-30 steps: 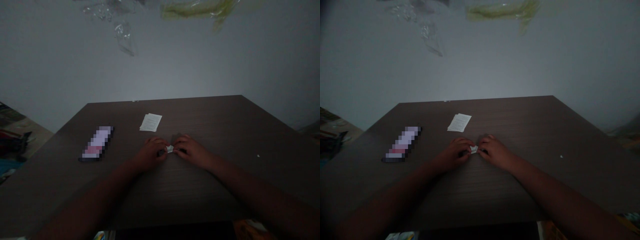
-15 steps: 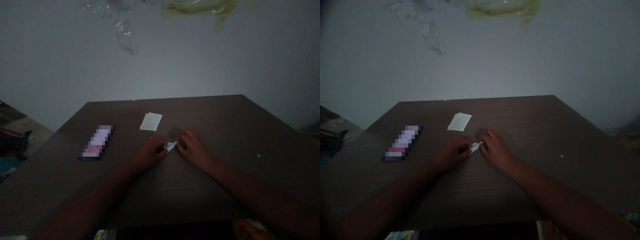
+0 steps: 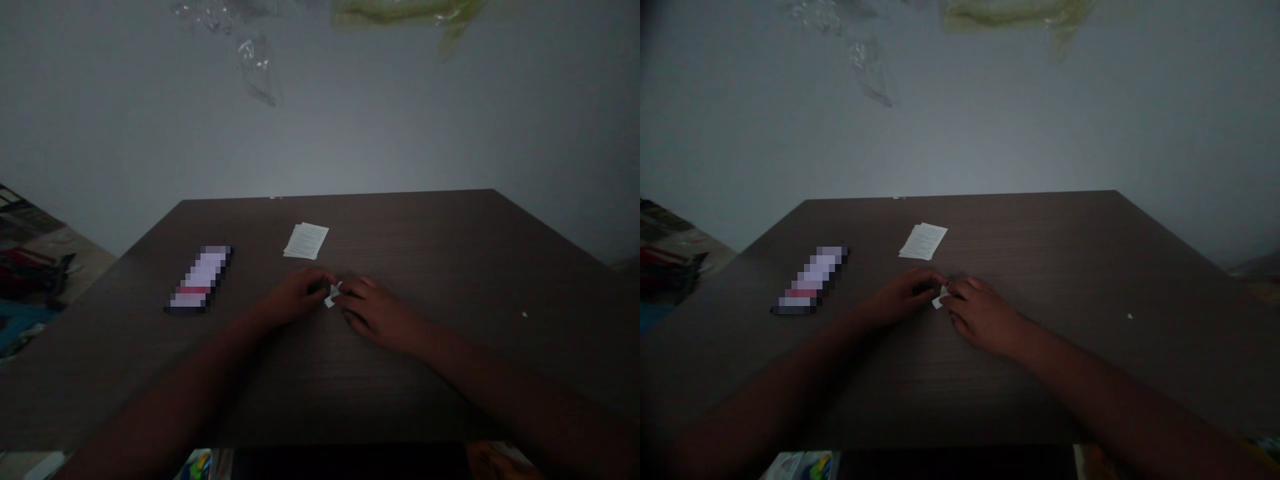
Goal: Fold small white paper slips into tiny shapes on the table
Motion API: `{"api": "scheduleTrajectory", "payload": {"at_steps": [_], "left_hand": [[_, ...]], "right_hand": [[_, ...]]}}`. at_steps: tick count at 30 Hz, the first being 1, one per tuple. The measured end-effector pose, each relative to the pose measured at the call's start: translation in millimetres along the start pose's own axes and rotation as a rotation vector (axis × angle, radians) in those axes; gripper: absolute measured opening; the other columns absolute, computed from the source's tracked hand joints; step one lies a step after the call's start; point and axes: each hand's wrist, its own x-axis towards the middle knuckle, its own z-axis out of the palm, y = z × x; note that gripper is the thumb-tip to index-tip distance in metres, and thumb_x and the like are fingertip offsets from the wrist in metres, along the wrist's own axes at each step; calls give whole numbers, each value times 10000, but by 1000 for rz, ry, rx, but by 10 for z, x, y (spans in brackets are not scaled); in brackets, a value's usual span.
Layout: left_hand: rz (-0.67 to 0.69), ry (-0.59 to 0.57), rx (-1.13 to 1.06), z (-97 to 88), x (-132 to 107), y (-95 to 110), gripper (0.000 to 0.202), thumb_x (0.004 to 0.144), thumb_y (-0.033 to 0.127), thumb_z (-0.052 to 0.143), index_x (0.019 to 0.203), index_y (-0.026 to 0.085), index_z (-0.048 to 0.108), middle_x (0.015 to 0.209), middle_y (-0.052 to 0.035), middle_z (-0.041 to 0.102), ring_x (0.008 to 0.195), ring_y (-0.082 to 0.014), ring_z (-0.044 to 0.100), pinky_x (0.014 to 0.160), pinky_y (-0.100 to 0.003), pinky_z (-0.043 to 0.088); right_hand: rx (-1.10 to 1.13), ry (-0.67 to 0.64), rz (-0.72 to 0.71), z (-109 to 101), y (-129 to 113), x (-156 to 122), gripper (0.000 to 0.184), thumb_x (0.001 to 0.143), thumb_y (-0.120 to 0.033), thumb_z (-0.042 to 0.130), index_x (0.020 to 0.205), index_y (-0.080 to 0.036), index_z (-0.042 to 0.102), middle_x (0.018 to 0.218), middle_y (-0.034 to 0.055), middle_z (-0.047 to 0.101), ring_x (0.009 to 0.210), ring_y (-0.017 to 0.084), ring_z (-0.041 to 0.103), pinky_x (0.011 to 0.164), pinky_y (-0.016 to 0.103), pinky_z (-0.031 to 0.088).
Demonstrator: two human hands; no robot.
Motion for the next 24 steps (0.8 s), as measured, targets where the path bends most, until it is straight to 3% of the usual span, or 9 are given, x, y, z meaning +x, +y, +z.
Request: {"api": "scheduleTrajectory", "payload": {"at_steps": [10, 18, 24], "left_hand": [[-17, -9, -32, 35, 34, -89, 290, 1049, 230, 801, 1321, 301, 872, 1405, -67, 908, 1360, -328, 847, 1249, -527, 680], [-5, -65, -84, -26, 26, -169, 337, 1089, 253, 772, 1405, 300, 880, 1494, -73, 909, 1443, -327, 842, 1317, -538, 649], [3, -98, -117, -77, 6, -232, 341, 1092, 304, 830, 1427, 323, 889, 1506, -78, 913, 1461, -327, 856, 1322, -539, 658]], "right_hand": [[-34, -84, 28, -48, -36, -9, 463, 1187, -226, 758, 1639, -294, 832, 1687, 182, 779, 1551, 409, 720, 1316, 676, 613], [-52, -107, 41, -71, -56, -6, 431, 1212, -289, 760, 1633, -334, 843, 1694, 156, 778, 1556, 399, 714, 1298, 659, 624], [-60, -124, 54, -69, -89, 8, 424, 1216, -270, 745, 1626, -296, 850, 1695, 179, 780, 1556, 425, 720, 1287, 683, 635]]}}
